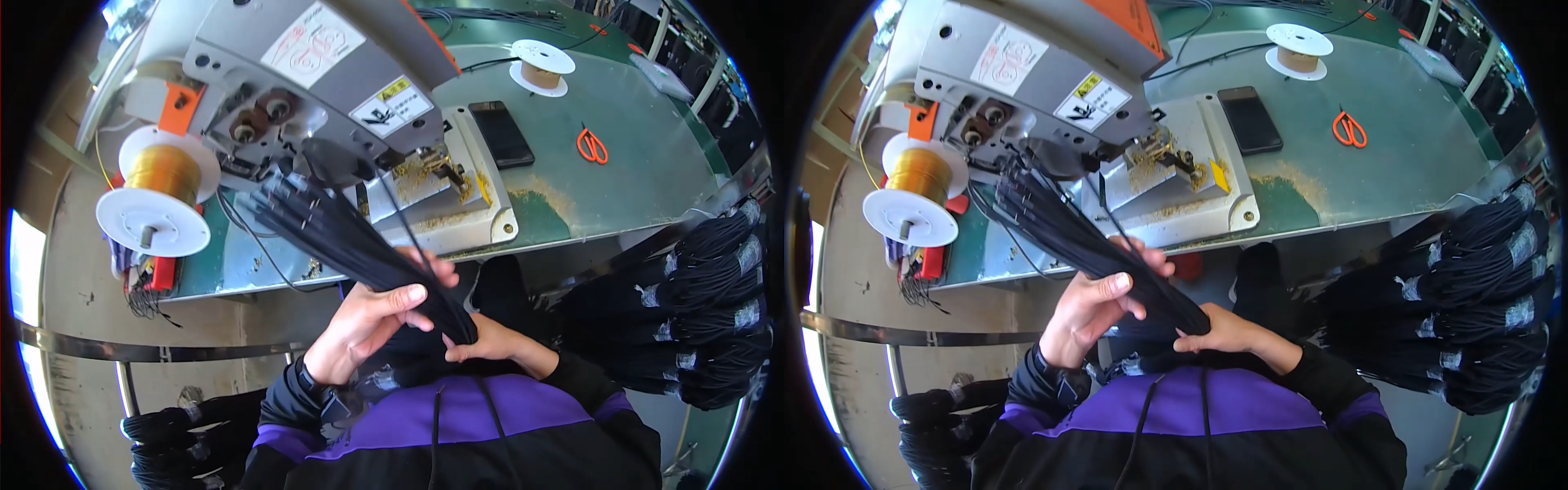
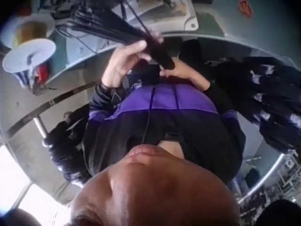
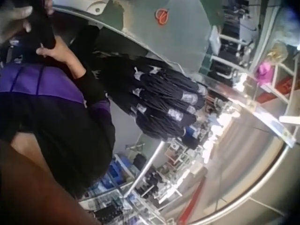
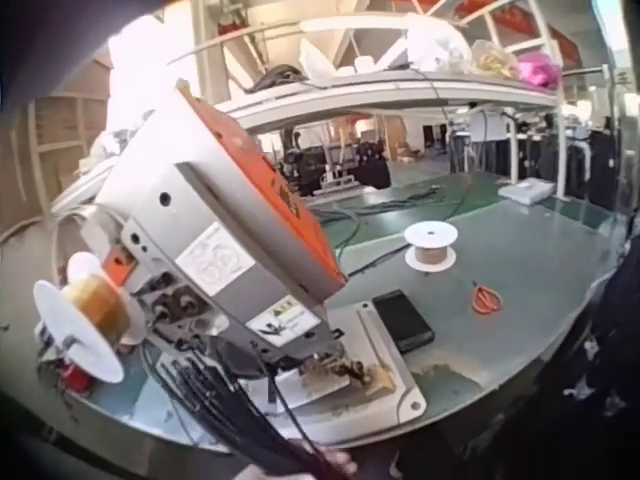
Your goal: The person picks up a bundle of cables and inserts the end of one into a machine, then uses shears to trim the bundle. They then continue inserting the ends of the remaining cables into the machine one by one.
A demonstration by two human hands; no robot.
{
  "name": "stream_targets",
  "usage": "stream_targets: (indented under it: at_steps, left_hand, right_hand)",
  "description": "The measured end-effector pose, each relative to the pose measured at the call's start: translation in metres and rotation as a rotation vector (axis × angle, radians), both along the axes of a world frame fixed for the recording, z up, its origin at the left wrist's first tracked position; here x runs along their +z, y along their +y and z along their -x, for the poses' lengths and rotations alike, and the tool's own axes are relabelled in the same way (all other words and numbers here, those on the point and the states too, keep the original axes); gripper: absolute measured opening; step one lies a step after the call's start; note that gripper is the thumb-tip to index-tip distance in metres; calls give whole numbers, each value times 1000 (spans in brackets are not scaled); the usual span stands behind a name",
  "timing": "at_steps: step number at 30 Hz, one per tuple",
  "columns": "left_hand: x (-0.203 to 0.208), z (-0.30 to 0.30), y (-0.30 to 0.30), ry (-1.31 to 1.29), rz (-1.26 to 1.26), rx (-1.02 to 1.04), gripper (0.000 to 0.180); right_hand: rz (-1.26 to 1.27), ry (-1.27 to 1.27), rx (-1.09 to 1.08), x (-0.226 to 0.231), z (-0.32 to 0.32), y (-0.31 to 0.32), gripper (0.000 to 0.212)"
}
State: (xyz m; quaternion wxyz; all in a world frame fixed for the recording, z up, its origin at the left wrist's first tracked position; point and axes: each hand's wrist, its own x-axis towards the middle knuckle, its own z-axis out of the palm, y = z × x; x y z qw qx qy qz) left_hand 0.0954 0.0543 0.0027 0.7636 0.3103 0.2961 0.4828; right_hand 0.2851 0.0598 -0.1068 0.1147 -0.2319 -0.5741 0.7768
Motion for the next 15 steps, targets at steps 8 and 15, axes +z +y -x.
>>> stream_targets:
  at_steps: [8,15]
  left_hand:
    - [-9,-18,2,92,119,99,26]
    - [-20,-31,5,83,119,78,23]
  right_hand:
    - [-592,78,-365,78,-5,47,39]
    - [-420,17,-625,118,28,60,28]
